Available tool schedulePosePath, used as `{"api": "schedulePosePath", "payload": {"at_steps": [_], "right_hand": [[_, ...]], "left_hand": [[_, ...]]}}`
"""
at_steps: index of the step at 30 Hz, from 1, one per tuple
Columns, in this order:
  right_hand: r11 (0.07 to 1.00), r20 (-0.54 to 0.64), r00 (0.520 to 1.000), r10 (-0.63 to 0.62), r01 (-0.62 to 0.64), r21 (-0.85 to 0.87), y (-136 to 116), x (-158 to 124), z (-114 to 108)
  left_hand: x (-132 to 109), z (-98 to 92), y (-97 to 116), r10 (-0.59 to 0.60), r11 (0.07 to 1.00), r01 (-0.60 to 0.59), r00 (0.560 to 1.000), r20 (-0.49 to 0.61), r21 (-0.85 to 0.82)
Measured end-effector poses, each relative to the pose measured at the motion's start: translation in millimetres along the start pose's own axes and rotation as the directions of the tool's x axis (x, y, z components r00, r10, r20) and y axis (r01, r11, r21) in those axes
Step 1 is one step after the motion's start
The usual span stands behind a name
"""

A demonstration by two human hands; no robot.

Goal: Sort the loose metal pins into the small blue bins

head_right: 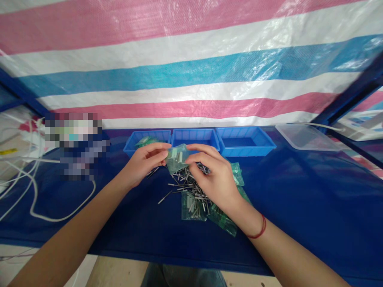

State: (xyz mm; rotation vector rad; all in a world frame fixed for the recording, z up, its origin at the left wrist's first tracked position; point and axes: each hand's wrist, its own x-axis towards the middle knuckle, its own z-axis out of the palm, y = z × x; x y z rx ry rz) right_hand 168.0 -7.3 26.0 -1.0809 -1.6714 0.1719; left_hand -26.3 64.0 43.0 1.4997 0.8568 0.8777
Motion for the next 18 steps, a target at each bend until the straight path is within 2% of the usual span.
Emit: {"api": "schedulePosePath", "payload": {"at_steps": [2, 4, 6, 7, 8, 10, 12, 15, 18], "right_hand": [[0.999, -0.005, 1.000, 0.016, -0.016, -0.050, 2.5, 0.8, 0.4], [0.998, -0.018, 0.999, 0.050, -0.051, -0.048, 4.6, 1.0, 1.2], [0.996, -0.017, 0.996, 0.088, -0.088, -0.026, 5.1, 0.9, 2.1], [0.995, -0.009, 0.995, 0.102, -0.102, -0.017, 4.7, 0.8, 2.4], [0.994, 0.000, 0.994, 0.111, -0.111, -0.012, 3.9, 0.8, 2.6], [0.993, 0.023, 0.993, 0.120, -0.119, -0.009, 1.9, 0.9, 2.8], [0.993, 0.037, 0.992, 0.117, -0.117, -0.008, 0.3, 1.2, 2.6], [0.994, 0.052, 0.993, 0.108, -0.107, -0.024, -0.7, 1.6, 2.0], [0.994, 0.094, 0.991, 0.095, -0.090, -0.055, -0.5, 1.8, 1.7]], "left_hand": [[4.0, -7.7, 1.0, 0.068, 0.996, -0.063, 0.995, -0.079, 0.057], [8.8, -19.7, 2.5, 0.171, 0.974, -0.137, 0.967, -0.188, 0.179], [13.7, -34.2, 3.4, 0.313, 0.888, -0.167, 0.902, -0.298, 0.428], [15.7, -41.4, 3.1, 0.366, 0.798, -0.125, 0.878, -0.309, 0.590], [17.3, -47.9, 2.4, 0.387, 0.672, -0.057, 0.877, -0.284, 0.738], [19.0, -57.1, -0.9, 0.380, 0.570, -0.006, 0.888, -0.257, 0.822], [18.8, -60.1, -5.2, 0.375, 0.520, 0.027, 0.891, -0.257, 0.854], [16.6, -56.0, -8.3, 0.425, 0.410, 0.068, 0.868, -0.256, 0.910], [13.8, -49.2, -4.2, 0.521, 0.313, 0.016, 0.833, -0.186, 0.950]]}}
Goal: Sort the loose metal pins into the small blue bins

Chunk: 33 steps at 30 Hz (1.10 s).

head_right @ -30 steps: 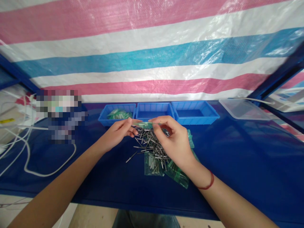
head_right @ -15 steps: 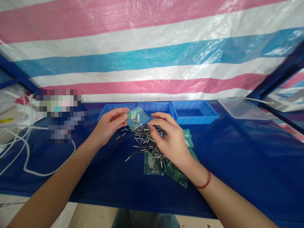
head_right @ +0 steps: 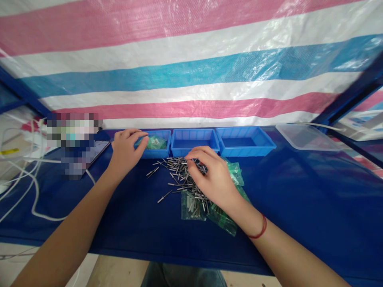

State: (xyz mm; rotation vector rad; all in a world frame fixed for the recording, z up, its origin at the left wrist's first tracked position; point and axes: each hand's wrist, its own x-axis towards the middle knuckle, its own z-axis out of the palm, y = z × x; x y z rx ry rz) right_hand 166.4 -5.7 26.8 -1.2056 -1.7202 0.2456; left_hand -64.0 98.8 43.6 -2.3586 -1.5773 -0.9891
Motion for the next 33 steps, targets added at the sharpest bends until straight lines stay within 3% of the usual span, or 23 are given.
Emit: {"api": "schedulePosePath", "payload": {"at_steps": [6, 11, 18, 25, 29, 33], "right_hand": [[0.997, 0.066, 0.997, -0.034, 0.039, -0.069, 0.4, 0.6, -0.8], [0.982, 0.135, 0.985, -0.110, 0.128, -0.135, 0.3, 4.6, -7.9], [0.960, 0.371, 0.903, -0.217, 0.266, -0.086, 2.0, 10.8, -26.4], [0.970, 0.651, 0.742, -0.163, 0.242, -0.032, -2.7, 10.1, -38.3], [0.963, 0.724, 0.676, -0.138, 0.264, -0.063, -9.0, 2.3, -30.6], [0.944, 0.746, 0.659, -0.095, 0.298, -0.143, -16.4, -4.1, -21.8]], "left_hand": [[-2.3, -10.8, 16.5, 0.328, 0.932, -0.324, 0.945, -0.005, -0.164], [-7.5, -11.3, 25.1, 0.455, 0.875, -0.419, 0.884, 0.112, -0.244], [-10.8, -11.8, 26.8, 0.503, 0.854, -0.442, 0.837, 0.217, -0.273], [-12.1, -12.0, 28.3, 0.503, 0.857, -0.433, 0.822, 0.269, -0.279], [-13.6, -10.5, 29.4, 0.514, 0.852, -0.435, 0.800, 0.309, -0.292], [-15.4, -7.4, 29.8, 0.513, 0.851, -0.425, 0.800, 0.312, -0.308]]}}
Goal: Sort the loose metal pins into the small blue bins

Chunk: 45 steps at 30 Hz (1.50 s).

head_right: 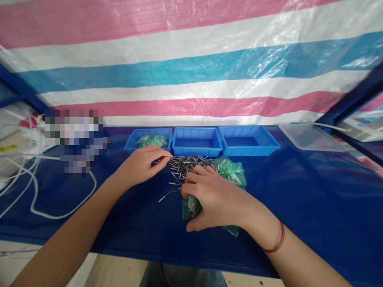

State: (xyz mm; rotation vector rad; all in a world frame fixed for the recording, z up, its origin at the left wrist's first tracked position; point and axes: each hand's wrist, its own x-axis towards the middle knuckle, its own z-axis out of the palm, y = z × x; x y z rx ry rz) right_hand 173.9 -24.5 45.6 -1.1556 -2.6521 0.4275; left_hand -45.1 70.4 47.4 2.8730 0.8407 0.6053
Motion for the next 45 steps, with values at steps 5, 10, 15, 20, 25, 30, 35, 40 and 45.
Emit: {"api": "schedulePosePath", "payload": {"at_steps": [5, 10, 15, 20, 25, 30, 35, 40, 45], "right_hand": [[0.997, 0.013, 0.999, 0.032, -0.031, -0.074, -6.0, 1.5, 0.8], [0.990, -0.046, 0.999, 0.008, -0.015, -0.138, -9.9, 2.4, 4.6], [0.988, -0.205, 0.977, -0.051, 0.020, -0.151, -11.9, 4.3, 4.5], [1.000, -0.436, 0.900, 0.015, -0.010, 0.015, -7.9, 3.7, -3.1], [0.978, -0.539, 0.827, 0.156, -0.053, 0.202, -3.9, 4.2, -4.2], [0.960, -0.589, 0.766, 0.257, -0.130, 0.250, 1.3, 5.6, 1.5], [0.938, -0.597, 0.731, 0.329, -0.179, 0.298, 3.2, 7.0, 4.5], [0.935, -0.560, 0.759, 0.333, -0.188, 0.301, 4.8, 7.2, 5.2], [0.944, -0.511, 0.798, 0.318, -0.220, 0.245, 4.3, 8.2, 3.4]], "left_hand": [[0.2, 3.0, 0.0, 0.015, 1.000, -0.015, 1.000, 0.026, -0.003], [0.7, 3.7, 0.5, 0.017, 1.000, -0.016, 0.998, 0.054, -0.026], [1.7, 4.2, 1.9, -0.004, 0.996, 0.010, 0.998, 0.062, -0.093], [1.8, 1.1, 8.1, -0.065, 0.933, 0.099, 0.992, 0.107, -0.347], [2.0, 1.3, 16.4, -0.011, 0.860, 0.104, 0.983, 0.186, -0.500], [3.9, 2.0, 20.9, -0.027, 0.904, 0.097, 0.985, 0.172, -0.417], [3.9, 3.9, 20.6, -0.091, 0.916, 0.132, 0.988, 0.126, -0.379], [3.2, 7.1, 18.7, -0.067, 0.932, 0.108, 0.989, 0.128, -0.347], [3.1, 7.4, 17.6, -0.060, 0.931, 0.099, 0.991, 0.120, -0.352]]}}
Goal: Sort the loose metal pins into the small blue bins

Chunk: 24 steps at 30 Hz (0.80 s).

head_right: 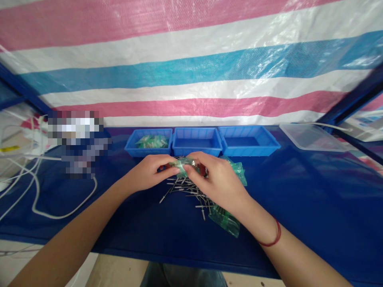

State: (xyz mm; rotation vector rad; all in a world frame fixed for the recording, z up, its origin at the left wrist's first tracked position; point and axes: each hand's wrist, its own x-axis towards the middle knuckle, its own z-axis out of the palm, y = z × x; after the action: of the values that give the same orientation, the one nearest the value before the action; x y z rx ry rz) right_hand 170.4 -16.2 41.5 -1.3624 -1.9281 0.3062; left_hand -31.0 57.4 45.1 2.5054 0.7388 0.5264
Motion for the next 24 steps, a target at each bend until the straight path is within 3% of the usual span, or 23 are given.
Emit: {"api": "schedulePosePath", "payload": {"at_steps": [24], "right_hand": [[0.999, 0.122, 0.991, 0.048, -0.045, -0.024, 3.6, 0.0, 1.6]], "left_hand": [[0.1, 1.0, -2.1, -0.025, 1.000, 0.025, 0.999, 0.020, -0.012]]}}
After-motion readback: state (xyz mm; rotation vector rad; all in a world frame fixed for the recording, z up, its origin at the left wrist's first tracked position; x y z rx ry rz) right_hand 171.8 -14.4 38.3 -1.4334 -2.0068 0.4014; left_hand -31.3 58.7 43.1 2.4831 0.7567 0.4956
